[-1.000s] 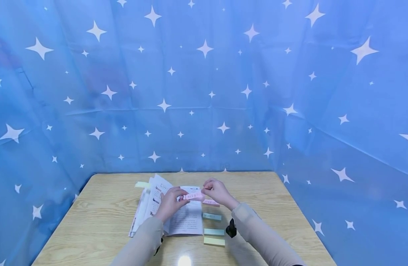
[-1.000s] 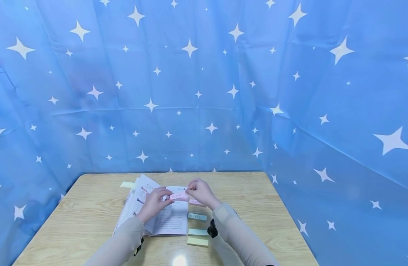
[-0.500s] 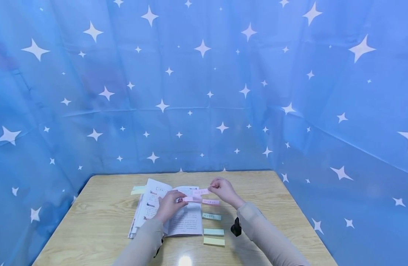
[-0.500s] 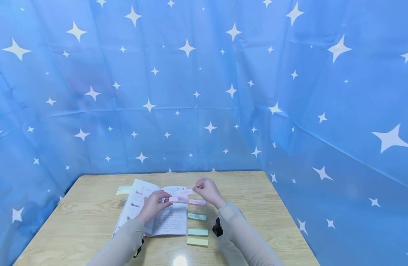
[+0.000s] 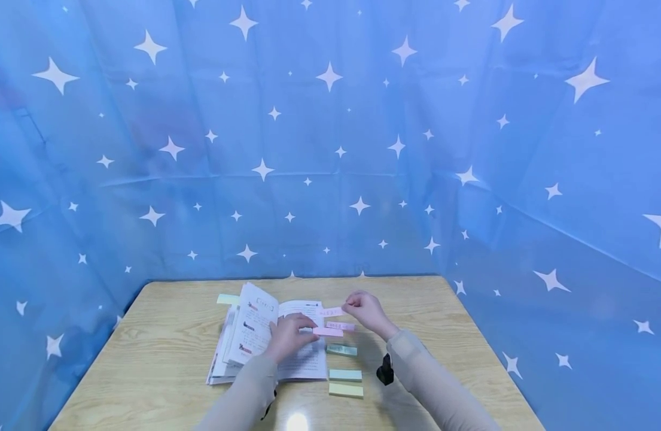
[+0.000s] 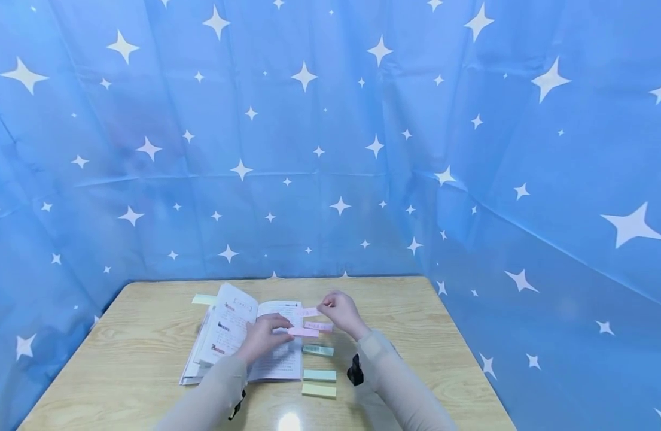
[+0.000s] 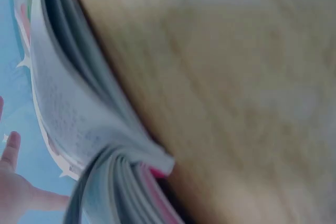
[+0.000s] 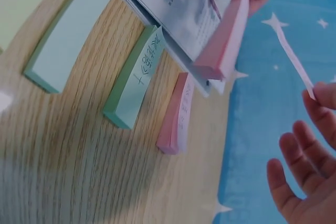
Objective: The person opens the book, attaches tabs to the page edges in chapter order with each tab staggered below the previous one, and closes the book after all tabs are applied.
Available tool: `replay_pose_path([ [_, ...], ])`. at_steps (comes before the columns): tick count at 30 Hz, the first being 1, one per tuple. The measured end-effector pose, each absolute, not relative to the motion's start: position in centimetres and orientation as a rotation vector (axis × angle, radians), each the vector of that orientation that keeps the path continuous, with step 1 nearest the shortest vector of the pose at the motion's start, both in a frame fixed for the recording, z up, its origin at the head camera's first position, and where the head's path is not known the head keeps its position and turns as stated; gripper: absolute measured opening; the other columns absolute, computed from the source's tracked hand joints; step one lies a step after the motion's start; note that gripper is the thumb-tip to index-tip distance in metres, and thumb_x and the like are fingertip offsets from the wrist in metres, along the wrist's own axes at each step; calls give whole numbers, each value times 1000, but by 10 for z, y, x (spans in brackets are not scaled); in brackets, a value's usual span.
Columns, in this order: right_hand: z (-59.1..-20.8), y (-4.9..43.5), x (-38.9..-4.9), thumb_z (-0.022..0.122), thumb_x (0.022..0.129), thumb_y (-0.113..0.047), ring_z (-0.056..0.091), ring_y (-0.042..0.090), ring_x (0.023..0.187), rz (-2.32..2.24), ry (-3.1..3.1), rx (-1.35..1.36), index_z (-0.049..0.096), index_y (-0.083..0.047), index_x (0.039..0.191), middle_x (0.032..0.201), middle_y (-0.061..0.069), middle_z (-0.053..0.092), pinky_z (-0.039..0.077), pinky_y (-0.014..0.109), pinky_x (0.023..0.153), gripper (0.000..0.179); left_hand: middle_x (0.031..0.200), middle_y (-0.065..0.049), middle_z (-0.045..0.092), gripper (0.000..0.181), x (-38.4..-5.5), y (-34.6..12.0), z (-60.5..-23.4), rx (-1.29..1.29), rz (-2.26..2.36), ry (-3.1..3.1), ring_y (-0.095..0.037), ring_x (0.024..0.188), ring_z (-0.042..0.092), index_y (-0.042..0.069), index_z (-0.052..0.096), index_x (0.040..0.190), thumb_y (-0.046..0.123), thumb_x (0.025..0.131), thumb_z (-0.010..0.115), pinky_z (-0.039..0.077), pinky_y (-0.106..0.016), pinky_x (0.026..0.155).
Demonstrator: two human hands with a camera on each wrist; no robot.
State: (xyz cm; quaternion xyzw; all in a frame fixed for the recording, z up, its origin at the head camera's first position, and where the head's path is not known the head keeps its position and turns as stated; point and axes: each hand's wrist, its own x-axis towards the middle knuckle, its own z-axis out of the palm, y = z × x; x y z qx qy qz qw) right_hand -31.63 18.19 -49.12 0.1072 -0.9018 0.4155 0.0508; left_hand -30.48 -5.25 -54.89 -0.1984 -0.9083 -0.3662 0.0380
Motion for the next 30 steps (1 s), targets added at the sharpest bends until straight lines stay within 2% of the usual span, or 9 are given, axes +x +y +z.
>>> replay_pose_path([
  [5, -492, 185, -314, 66, 90, -11, 55, 16, 84, 1257, -2742, 341, 57, -7, 63, 94, 2, 61, 49, 40, 79, 28, 113, 5, 67, 22, -295, -47, -551, -693, -1126, -2799, -34, 121, 52, 26, 77, 94, 41, 79, 78, 11, -83, 94],
  [7, -493, 187, -313, 66, 89, -11, 54, 16, 81, 1256, -2740, 341, 56, -7, 63, 92, 2, 61, 48, 40, 77, 29, 113, 6, 66, 22, -290, -45, -553, -742, -1141, -2798, -32, 120, 53, 25, 77, 93, 40, 78, 79, 18, -79, 97],
  [9, -494, 188, -313, 67, 89, -11, 53, 17, 78, 1260, -2743, 328, 55, -7, 63, 91, 2, 60, 47, 38, 75, 29, 113, 7, 65, 21, -285, -44, -555, -778, -1166, -2803, -27, 115, 54, 26, 78, 92, 40, 76, 80, 19, -77, 96],
  [14, -496, 191, -311, 66, 90, -12, 49, 17, 73, 1287, -2745, 321, 55, -9, 63, 90, 1, 58, 43, 35, 70, 30, 115, 8, 64, 19, -273, -42, -558, -820, -1251, -2818, -27, 119, 51, 26, 77, 86, 40, 74, 82, 3, -86, 91],
  [17, -495, 193, -310, 65, 92, -11, 47, 18, 72, 1291, -2738, 359, 52, -10, 61, 90, 2, 57, 42, 37, 70, 33, 117, 9, 63, 18, -266, -43, -560, -844, -1277, -2827, -28, 123, 48, 27, 77, 84, 42, 73, 82, -3, -86, 90],
  [20, -496, 193, -310, 65, 92, -11, 49, 17, 75, 1275, -2738, 369, 52, -10, 61, 92, 1, 59, 43, 38, 72, 33, 119, 11, 62, 19, -258, -43, -562, -878, -1250, -2828, -28, 126, 45, 29, 76, 83, 43, 71, 82, -2, -87, 89],
  [30, -496, 192, -312, 66, 91, -10, 53, 17, 80, 1248, -2756, 324, 62, -7, 68, 93, 3, 61, 47, 39, 74, 24, 122, 10, 61, 17, -237, -38, -564, -997, -1098, -2860, -32, 131, 41, 34, 75, 80, 46, 70, 81, -3, -87, 87],
])
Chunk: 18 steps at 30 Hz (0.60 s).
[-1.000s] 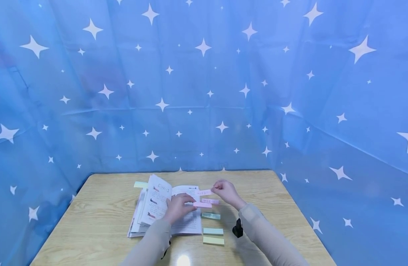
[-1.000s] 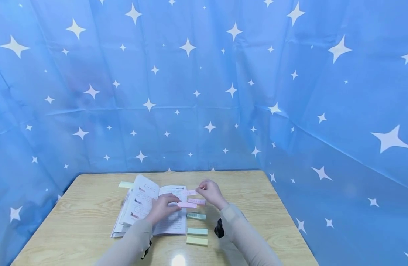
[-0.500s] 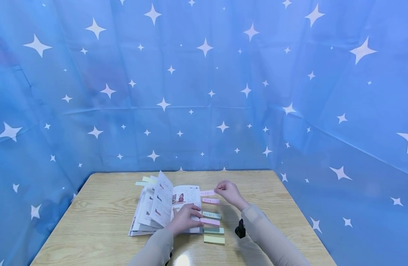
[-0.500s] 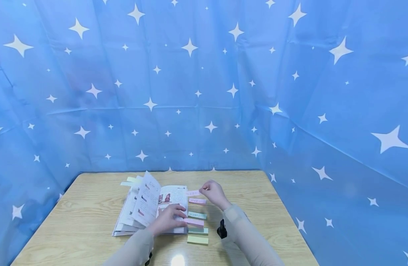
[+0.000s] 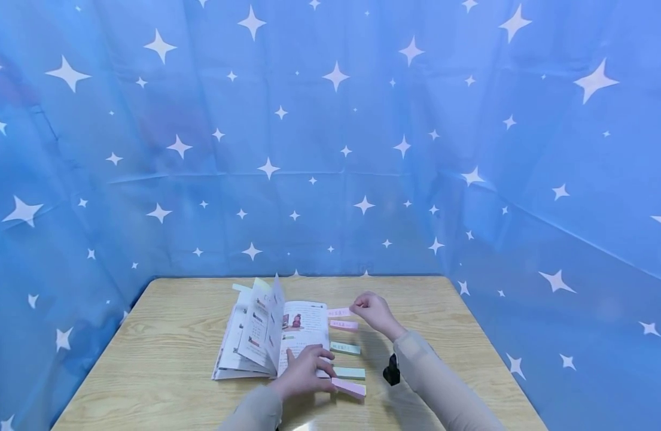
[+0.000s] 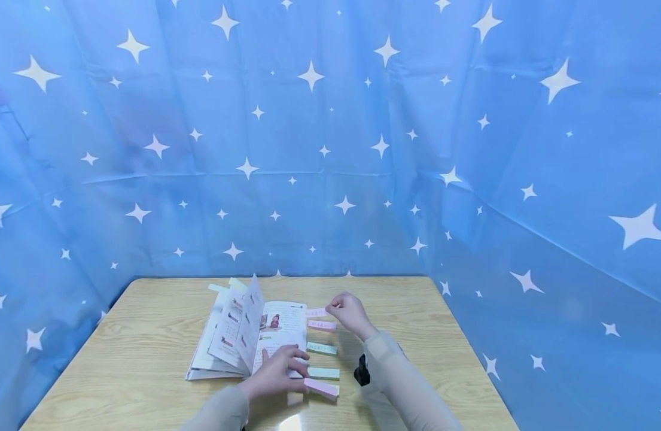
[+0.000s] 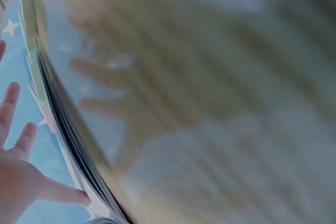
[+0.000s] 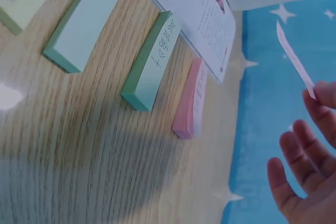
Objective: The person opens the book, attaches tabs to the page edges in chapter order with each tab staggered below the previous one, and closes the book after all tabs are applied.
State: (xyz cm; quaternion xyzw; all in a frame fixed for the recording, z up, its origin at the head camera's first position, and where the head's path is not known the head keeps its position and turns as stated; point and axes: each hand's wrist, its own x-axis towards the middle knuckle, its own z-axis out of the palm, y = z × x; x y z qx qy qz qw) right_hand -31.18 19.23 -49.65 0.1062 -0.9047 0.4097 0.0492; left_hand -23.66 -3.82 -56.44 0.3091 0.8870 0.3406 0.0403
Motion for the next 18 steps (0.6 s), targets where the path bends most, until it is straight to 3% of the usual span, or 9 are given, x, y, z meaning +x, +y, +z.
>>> replay_pose_path([
  [8, -504, 196, -309, 67, 91, -13, 55, 18, 83, 1281, -2782, 289, 66, -2, 73, 95, 3, 61, 47, 39, 73, 21, 124, 11, 59, 20, -230, -37, -563, 1031, 881, 2742, -31, 132, 39, 37, 73, 79, 51, 67, 82, -1, -88, 86],
  [18, -520, 193, -306, 69, 87, -11, 47, 15, 68, 1268, -2789, 335, 62, 0, 67, 85, 2, 58, 41, 31, 63, 23, 124, 13, 57, 22, -229, -34, -564, 1018, 762, 2734, -31, 134, 35, 39, 69, 72, 56, 65, 81, 0, -89, 85],
])
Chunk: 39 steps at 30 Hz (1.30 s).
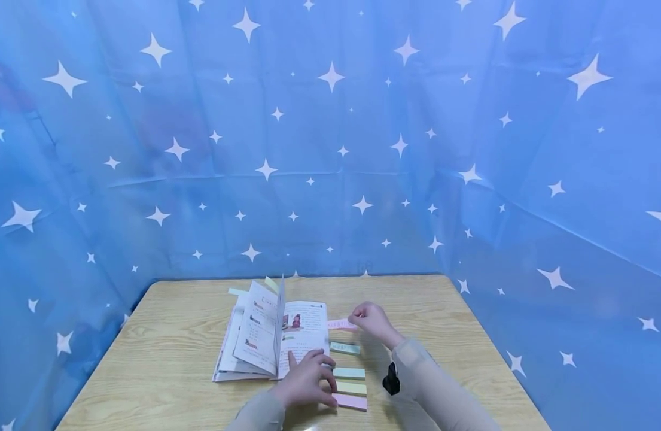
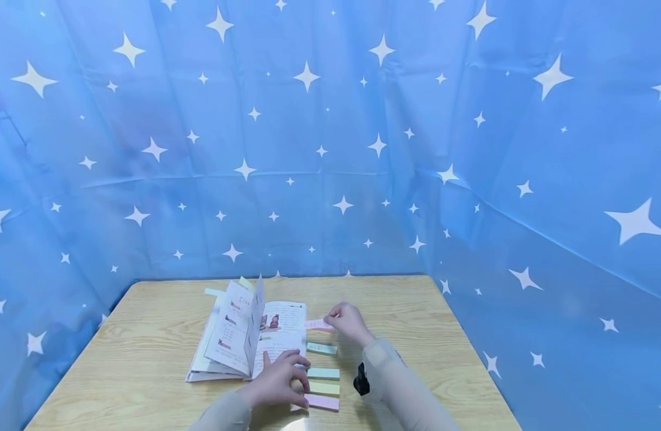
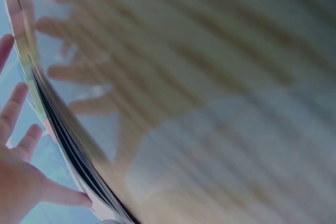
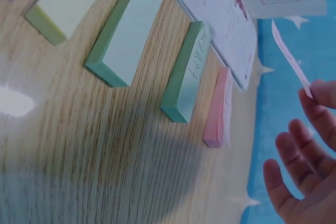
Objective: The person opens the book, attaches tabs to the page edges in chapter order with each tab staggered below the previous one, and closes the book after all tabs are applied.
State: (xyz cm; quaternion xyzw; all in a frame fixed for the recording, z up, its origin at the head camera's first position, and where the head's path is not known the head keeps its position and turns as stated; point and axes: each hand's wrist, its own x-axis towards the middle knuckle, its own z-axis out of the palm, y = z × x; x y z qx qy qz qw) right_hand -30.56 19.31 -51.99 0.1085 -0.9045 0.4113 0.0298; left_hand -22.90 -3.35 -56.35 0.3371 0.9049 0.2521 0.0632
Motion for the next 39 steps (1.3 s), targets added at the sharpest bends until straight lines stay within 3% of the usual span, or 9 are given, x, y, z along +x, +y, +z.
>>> replay_pose_path([
  [6, -519, 190, -306, 69, 85, -11, 45, 14, 63, 1283, -2797, 297, 64, -1, 70, 83, 3, 59, 40, 29, 59, 20, 122, 11, 60, 20, -231, -37, -558, 1024, 784, 2792, -31, 131, 40, 38, 70, 72, 56, 69, 78, 4, -89, 86],
  [13, -516, 185, -311, 71, 84, -10, 52, 14, 71, 1300, -2805, 239, 70, -2, 78, 87, 4, 63, 47, 32, 65, 10, 116, 7, 64, 9, -245, -46, -546, 905, 831, 2934, -28, 121, 50, 34, 72, 76, 41, 82, 74, 4, -87, 90],
  [21, -516, 181, -322, 66, 89, -13, 40, 12, 55, 1368, -2847, 183, 71, 7, 84, 84, 18, 69, 40, 27, 55, 21, 114, 2, 65, 13, -260, -55, -544, 648, 912, 3070, -29, 119, 52, 24, 74, 97, 31, 86, 71, 2, -84, 95],
  [26, -518, 178, -329, 66, 89, -13, 45, 13, 58, 1405, -2846, 122, 70, 6, 86, 86, 19, 69, 45, 30, 62, 20, 124, -7, 63, 21, -270, -60, -548, 561, 996, 3061, -40, 129, 45, 18, 73, 105, 29, 87, 70, 2, -82, 97],
  [30, -520, 176, -335, 67, 89, -13, 47, 15, 61, 1404, -2855, 70, 70, 4, 85, 86, 17, 68, 47, 32, 64, 18, 136, -14, 56, 23, -278, -62, -551, 497, 1004, 3057, -47, 133, 36, 17, 72, 107, 29, 88, 68, 7, -79, 100],
  [35, -521, 176, -343, 68, 87, -13, 55, 22, 67, 1412, -2867, 70, 71, 1, 83, 87, 16, 69, 49, 32, 65, 16, 134, -13, 58, 22, -285, -65, -552, 449, 990, 3071, -44, 130, 42, 16, 72, 107, 26, 88, 68, 18, -73, 104],
  [39, -523, 178, -353, 68, 88, -15, 43, 14, 53, 1408, -2892, 88, 71, 2, 79, 71, 11, 66, 41, 27, 56, 19, 132, -12, 60, 23, -290, -67, -554, 430, 977, 3077, -41, 129, 45, 15, 72, 107, 26, 86, 69, 24, -70, 104],
])
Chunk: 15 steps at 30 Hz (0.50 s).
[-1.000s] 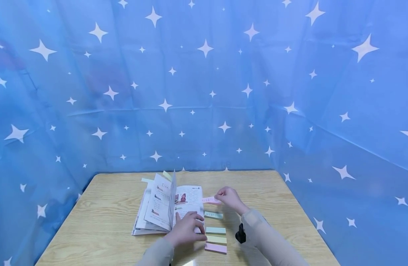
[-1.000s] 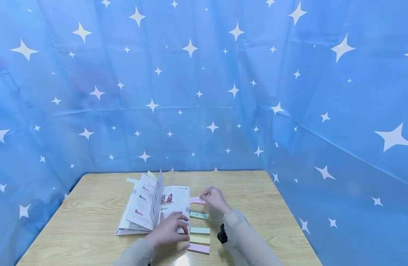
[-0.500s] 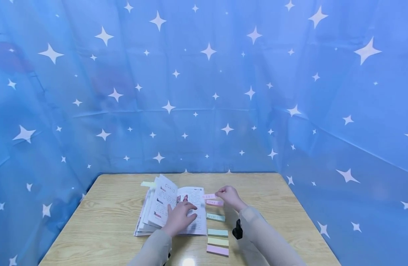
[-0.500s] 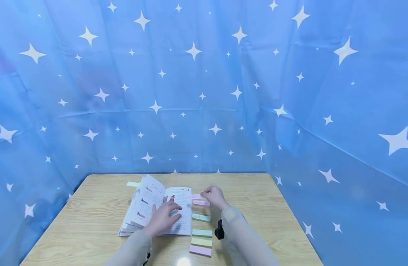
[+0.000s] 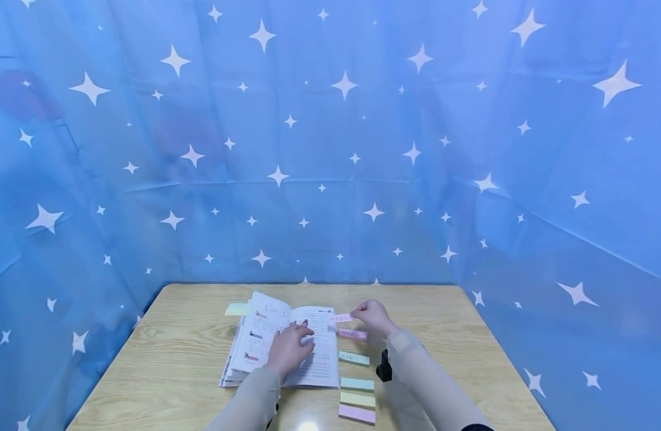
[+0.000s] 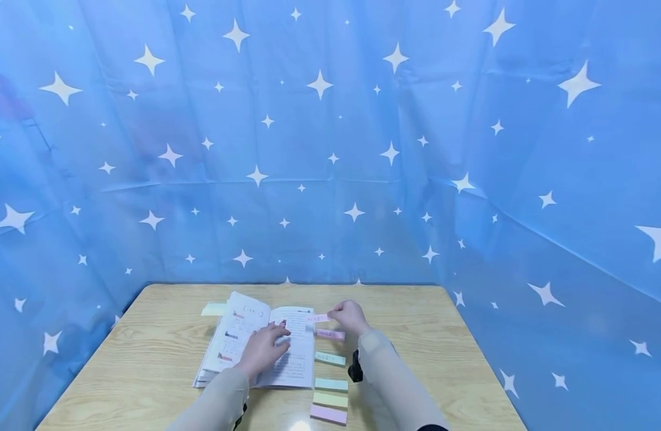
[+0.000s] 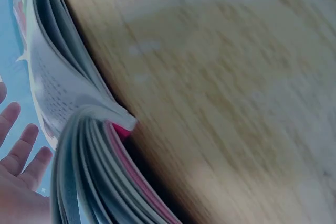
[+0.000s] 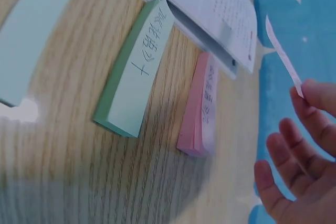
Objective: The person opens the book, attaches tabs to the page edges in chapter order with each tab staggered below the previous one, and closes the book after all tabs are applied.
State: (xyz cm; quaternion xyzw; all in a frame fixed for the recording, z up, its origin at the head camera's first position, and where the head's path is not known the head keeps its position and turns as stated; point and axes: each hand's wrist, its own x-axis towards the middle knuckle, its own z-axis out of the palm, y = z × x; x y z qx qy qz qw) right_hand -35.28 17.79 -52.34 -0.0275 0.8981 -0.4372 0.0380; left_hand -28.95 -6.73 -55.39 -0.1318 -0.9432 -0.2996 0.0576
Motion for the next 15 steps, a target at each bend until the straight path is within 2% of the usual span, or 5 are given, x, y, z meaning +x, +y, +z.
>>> replay_pose_path([
  [3, -528, 180, -357, 69, 88, -16, 31, 10, 46, -1334, 2736, -99, 63, 1, 65, 53, 1, 49, 34, 25, 49, 28, 129, -13, 61, 25, -291, -68, -556, -383, -911, -2872, -40, 129, 46, 14, 72, 108, 25, 85, 69, 25, -70, 104],
  [5, -532, 181, -359, 69, 88, -15, 27, 10, 44, -1331, 2726, -124, 56, -3, 58, 48, -4, 36, 32, 25, 47, 35, 127, -14, 62, 26, -292, -69, -557, -373, -913, -2874, -40, 129, 46, 14, 72, 108, 24, 85, 69, 25, -70, 104],
  [7, -535, 182, -361, 68, 88, -15, 26, 10, 43, -1322, 2723, -145, 50, -7, 54, 47, -6, 30, 31, 25, 47, 40, 126, -14, 62, 27, -293, -69, -558, -368, -909, -2873, -40, 128, 46, 13, 72, 108, 24, 84, 69, 26, -69, 104],
  [13, -544, 183, -367, 68, 89, -16, 25, 11, 44, -1318, 2715, -131, 46, -10, 53, 48, -5, 29, 33, 26, 48, 43, 126, -13, 62, 28, -299, -68, -562, -372, -880, -2879, -38, 127, 48, 13, 72, 110, 25, 85, 69, 29, -65, 105],
  [15, -545, 183, -369, 68, 89, -16, 30, 12, 45, -1316, 2718, -113, 55, -6, 56, 50, -4, 38, 36, 27, 49, 37, 127, -12, 62, 29, -301, -68, -564, -374, -867, -2887, -37, 127, 48, 13, 72, 111, 25, 85, 69, 30, -64, 105],
])
